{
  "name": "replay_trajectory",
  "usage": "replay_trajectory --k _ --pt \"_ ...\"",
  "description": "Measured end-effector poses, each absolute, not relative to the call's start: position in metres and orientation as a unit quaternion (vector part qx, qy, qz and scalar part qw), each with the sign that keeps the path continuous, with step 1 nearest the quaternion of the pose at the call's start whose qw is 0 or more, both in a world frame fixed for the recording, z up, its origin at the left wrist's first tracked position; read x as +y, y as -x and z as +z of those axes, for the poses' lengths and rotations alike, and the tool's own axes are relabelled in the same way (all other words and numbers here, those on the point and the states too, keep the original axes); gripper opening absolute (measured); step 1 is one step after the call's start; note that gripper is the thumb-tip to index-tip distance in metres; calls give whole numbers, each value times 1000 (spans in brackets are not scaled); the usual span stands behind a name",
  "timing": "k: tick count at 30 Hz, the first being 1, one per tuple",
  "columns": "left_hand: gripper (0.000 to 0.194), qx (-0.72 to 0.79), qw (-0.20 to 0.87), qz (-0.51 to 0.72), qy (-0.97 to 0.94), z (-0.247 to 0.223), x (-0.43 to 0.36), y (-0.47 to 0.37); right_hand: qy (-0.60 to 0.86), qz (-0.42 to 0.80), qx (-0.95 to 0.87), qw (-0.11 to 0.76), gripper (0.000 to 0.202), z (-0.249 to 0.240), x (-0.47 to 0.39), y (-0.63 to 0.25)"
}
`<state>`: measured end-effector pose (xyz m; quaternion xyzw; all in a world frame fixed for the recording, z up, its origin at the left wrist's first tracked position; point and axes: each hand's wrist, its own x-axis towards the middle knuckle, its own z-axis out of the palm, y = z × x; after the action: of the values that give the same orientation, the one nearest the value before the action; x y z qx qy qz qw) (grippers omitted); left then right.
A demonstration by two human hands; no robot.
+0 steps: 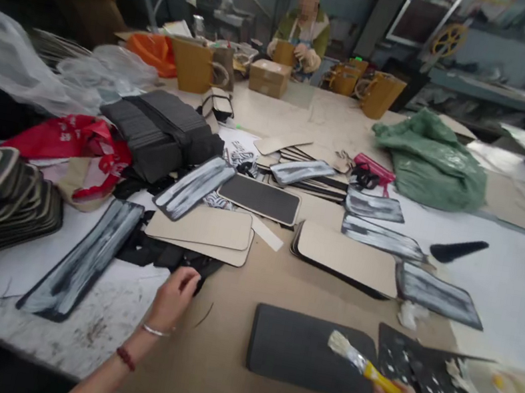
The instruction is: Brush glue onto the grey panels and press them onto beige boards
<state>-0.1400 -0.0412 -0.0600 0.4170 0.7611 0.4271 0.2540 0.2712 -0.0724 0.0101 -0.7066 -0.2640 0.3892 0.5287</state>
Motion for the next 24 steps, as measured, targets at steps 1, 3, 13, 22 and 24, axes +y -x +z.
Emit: replay_trajectory --k 1,3,13,22,24 --pt "14 720 253 399 -508 -60 -57 115 694 391 -240 555 37 14 -78 -261" --pt "17 622 229 372 -650 -59 -84 71 685 404 -225 563 40 17 -78 -238" --pt "36 482 125 252 -830 -73 -102 2 633 500 -328 492 45 -13 -59 -152" --pt "39 466 110 250 -841 -76 -100 5 706 383 -339 490 42 -26 -55 -225" --pt "39 462 101 252 -844 -77 -100 6 722 355 -328 495 42 -25 -55 -257"
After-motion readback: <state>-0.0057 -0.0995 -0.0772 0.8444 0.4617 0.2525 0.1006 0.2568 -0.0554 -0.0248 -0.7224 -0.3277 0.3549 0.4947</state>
